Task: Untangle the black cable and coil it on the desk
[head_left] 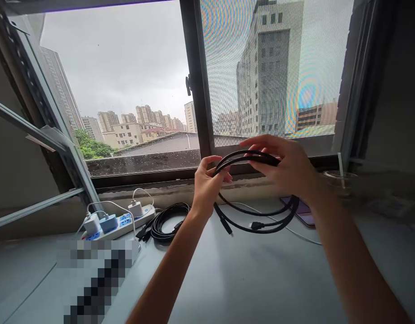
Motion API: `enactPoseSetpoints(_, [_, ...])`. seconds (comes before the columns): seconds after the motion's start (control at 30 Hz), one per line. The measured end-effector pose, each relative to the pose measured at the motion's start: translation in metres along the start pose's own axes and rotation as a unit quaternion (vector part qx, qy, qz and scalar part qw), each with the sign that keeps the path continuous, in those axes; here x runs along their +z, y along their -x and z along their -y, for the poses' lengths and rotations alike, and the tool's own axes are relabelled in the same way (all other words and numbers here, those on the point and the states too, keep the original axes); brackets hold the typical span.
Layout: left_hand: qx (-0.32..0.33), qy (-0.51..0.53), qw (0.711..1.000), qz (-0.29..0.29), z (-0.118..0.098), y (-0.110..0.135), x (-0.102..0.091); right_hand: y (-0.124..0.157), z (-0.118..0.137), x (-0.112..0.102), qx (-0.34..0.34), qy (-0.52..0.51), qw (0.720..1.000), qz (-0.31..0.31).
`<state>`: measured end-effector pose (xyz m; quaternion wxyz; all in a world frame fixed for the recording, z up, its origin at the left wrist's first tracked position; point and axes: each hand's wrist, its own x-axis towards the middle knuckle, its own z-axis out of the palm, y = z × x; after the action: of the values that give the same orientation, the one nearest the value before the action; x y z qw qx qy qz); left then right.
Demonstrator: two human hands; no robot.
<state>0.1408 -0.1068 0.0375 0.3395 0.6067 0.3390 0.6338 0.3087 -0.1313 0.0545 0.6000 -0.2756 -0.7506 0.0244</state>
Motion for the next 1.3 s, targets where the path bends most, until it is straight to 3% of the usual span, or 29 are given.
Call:
enactPoseSetpoints(0.13, [-0.042, 0.031, 0.998, 0.042, 0.012, -0.005, -0.002, 0.000, 0.007, -0.001, -0.021, 0.009, 0.986, -0.166])
enactPoseSetpoints(0.2, [-0.080, 0.078, 0.990, 0.082, 0.014, -0.005, -0.002, 0.000, 0.008, 0.000, -0.022, -0.006, 0.979, -0.203])
enactPoseSetpoints(0.3, [-0.125, 0.177, 0.974, 0.072, 0.007, -0.004, -0.001, -0.001, 0.000, 0.003, -0.014, -0.040, 0.984, -0.170])
enactPoseSetpoints(0.43, [-0.131, 0.255, 0.957, 0.041, -0.001, -0.003, 0.001, -0.004, -0.010, 0.005, 0.081, -0.097, 0.986, -0.113])
enactPoseSetpoints(0.6, [-0.145, 0.133, 0.976, 0.095, 0.012, 0.000, 0.005, -0.003, -0.001, 0.001, 0.163, -0.175, 0.963, -0.128])
enactPoseSetpoints(0.77, [-0.215, -0.064, 0.953, 0.203, 0.025, 0.001, 0.006, 0.000, 0.011, -0.005, 0.121, -0.147, 0.964, -0.187])
enactPoseSetpoints(0.9, [-0.222, -0.136, 0.937, 0.234, 0.022, 0.000, 0.003, 0.002, 0.014, 0.000, 0.065, -0.099, 0.959, -0.259])
enactPoseSetpoints(1.0, [-0.254, -0.158, 0.910, 0.286, 0.017, -0.001, 0.000, 0.004, 0.021, 0.007, 0.029, -0.073, 0.955, -0.286])
enactPoseSetpoints(1.17, [-0.302, -0.107, 0.874, 0.365, 0.011, 0.000, -0.004, 0.009, 0.040, 0.023, -0.038, -0.045, 0.947, -0.315])
enactPoseSetpoints(1.3, [-0.286, -0.128, 0.858, 0.408, 0.007, 0.000, -0.010, 0.012, 0.050, 0.025, -0.047, -0.025, 0.952, -0.302])
